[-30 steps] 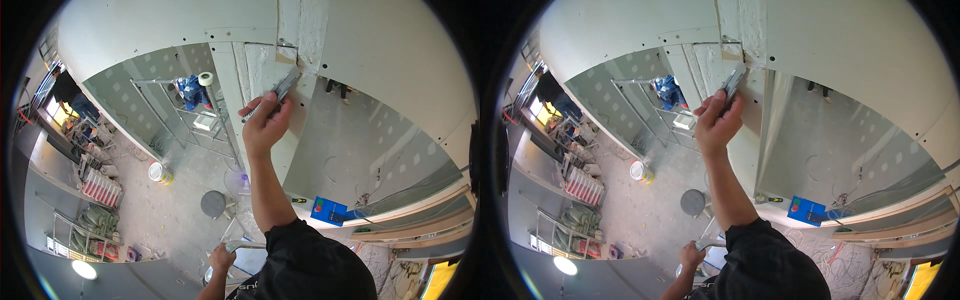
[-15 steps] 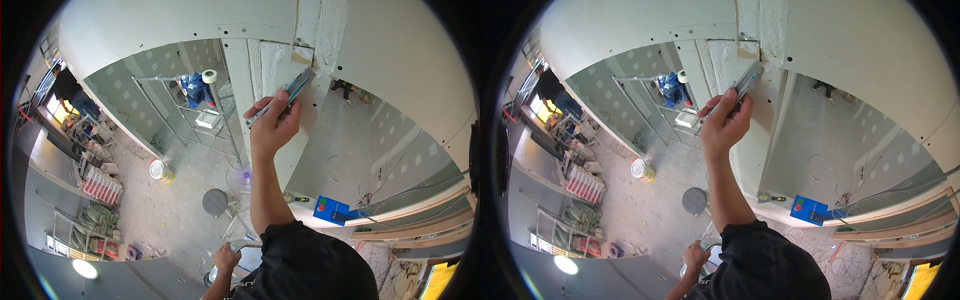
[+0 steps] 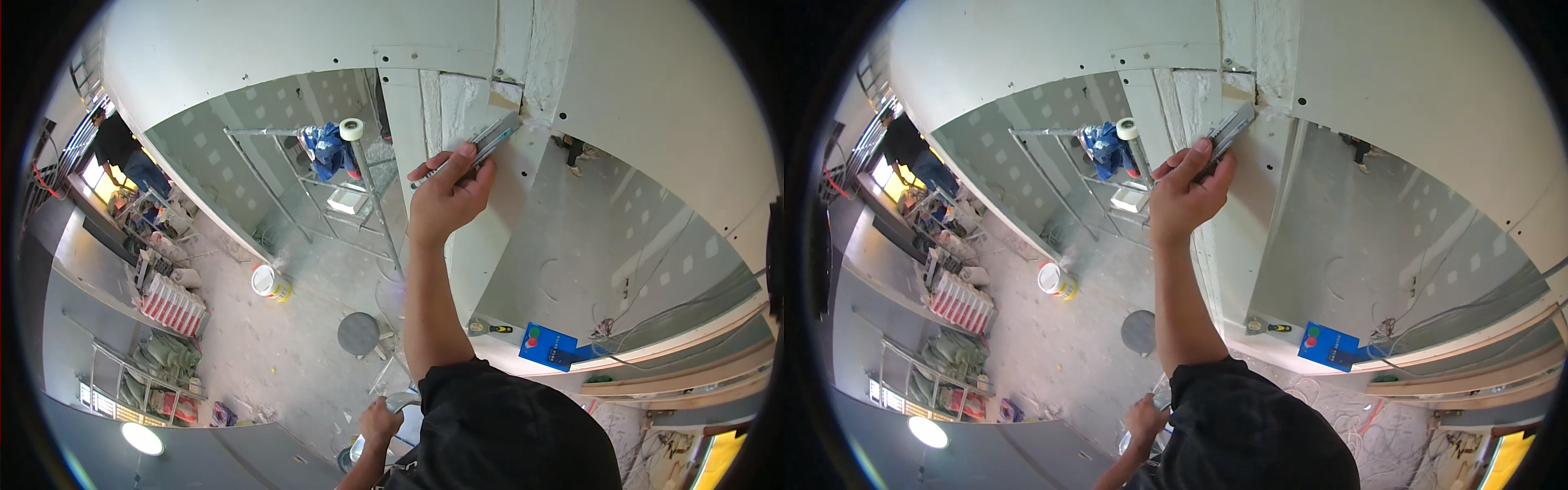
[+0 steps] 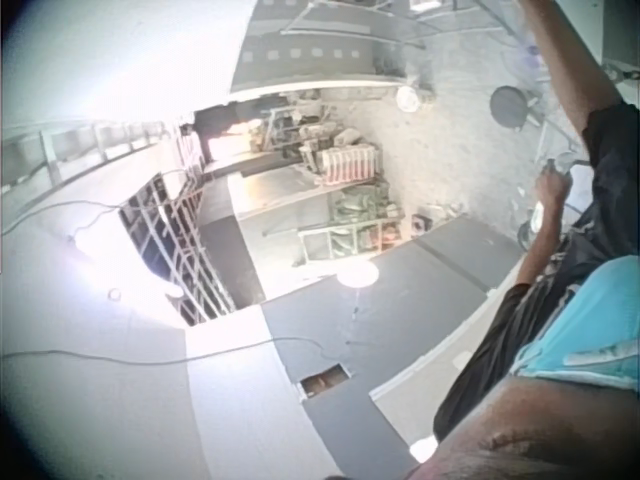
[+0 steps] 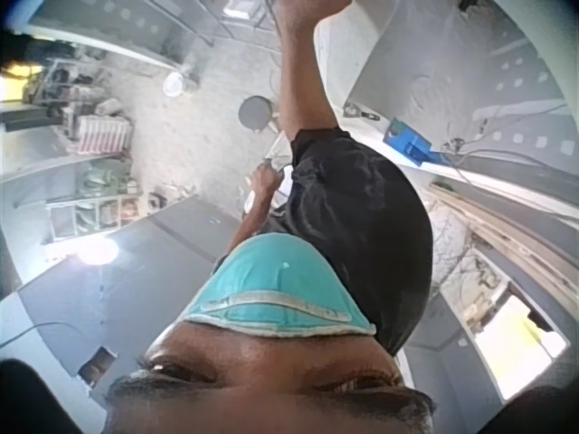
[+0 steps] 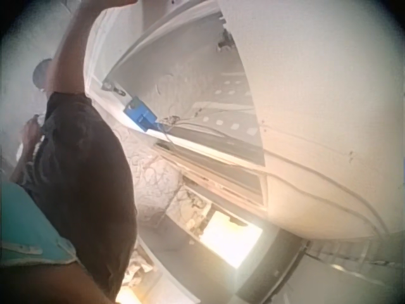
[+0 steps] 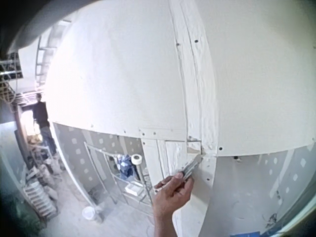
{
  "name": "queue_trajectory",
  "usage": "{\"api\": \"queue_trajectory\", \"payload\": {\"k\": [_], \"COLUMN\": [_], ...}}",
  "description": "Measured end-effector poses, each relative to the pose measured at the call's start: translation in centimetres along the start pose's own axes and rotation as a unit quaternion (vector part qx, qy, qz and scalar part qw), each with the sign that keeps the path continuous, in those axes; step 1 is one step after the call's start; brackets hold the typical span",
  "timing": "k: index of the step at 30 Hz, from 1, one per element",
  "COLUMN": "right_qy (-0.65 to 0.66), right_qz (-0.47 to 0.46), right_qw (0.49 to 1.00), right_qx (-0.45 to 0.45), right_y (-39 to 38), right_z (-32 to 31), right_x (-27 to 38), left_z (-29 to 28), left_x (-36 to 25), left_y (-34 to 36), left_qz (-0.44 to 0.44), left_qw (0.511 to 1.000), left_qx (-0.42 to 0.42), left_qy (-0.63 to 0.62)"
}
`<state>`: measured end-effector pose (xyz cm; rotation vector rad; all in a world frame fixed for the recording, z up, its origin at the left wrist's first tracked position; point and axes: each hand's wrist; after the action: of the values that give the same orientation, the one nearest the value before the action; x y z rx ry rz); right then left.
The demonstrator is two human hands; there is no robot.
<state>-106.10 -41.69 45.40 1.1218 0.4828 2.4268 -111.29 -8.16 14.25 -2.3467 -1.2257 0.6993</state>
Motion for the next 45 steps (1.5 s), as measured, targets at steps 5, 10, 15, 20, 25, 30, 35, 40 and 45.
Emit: {"api": "queue_trajectory", "payload": {"k": [5, 10, 15, 20, 25, 30, 35, 40, 45], "right_qy": [-0.017, -0.017, -0.003, 0.008, -0.002, -0.026, -0.176, -0.43, -0.564], "right_qz": [0.002, 0.01, 0.014, 0.008, 0.0, -0.049, -0.084, -0.312, -0.215], "right_qw": [1.0, 0.998, 0.996, 0.999, 0.999, 0.986, 0.929, 0.699, 0.593], "right_qx": [0.017, 0.054, 0.088, 0.037, 0.041, 0.159, 0.315, 0.478, 0.533], "right_y": [0.0, -0.6, -3.5, -1.6, 0.2, 1.7, 6.6, 14.1, 16.3], "right_z": [-0.4, 0.1, 0.5, -1.8, -3.4, -6.1, -11.4, -10.0, -7.5], "right_x": [0.1, -2.3, -2.8, -0.1, 0.6, 3.8, 12.0, 18.6, 21.5], "left_z": [0.6, 0.6, 0.4, 0.3, 0.3, 0.9, 0.6, 0.0, -0.3], "left_x": [0.5, 0.4, 0.6, 0.5, -0.2, 0.1, 0.9, 1.1, 0.3], "left_y": [0.4, 0.4, 0.4, 0.4, 0.1, 0.4, 0.5, -0.2, -0.7], "left_qz": [0.007, 0.02, 0.021, 0.003, 0.003, -0.005, -0.021, -0.004, -0.005], "left_qw": [1.0, 0.999, 1.0, 1.0, 1.0, 1.0, 0.999, 0.999, 0.998], "left_qx": [-0.014, -0.028, -0.023, -0.004, 0.001, 0.004, 0.007, -0.026, -0.028], "left_qy": [-0.002, -0.001, 0.002, -0.007, -0.005, -0.021, -0.048, -0.046, -0.058]}}
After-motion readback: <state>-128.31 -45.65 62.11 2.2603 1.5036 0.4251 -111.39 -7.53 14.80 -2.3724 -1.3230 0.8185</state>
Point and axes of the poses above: each hand's wrist, its own y-axis towards the middle knuckle, its own z-axis out of the palm, x = y × z, and after that the axes turned 14 degrees about x, right-handed
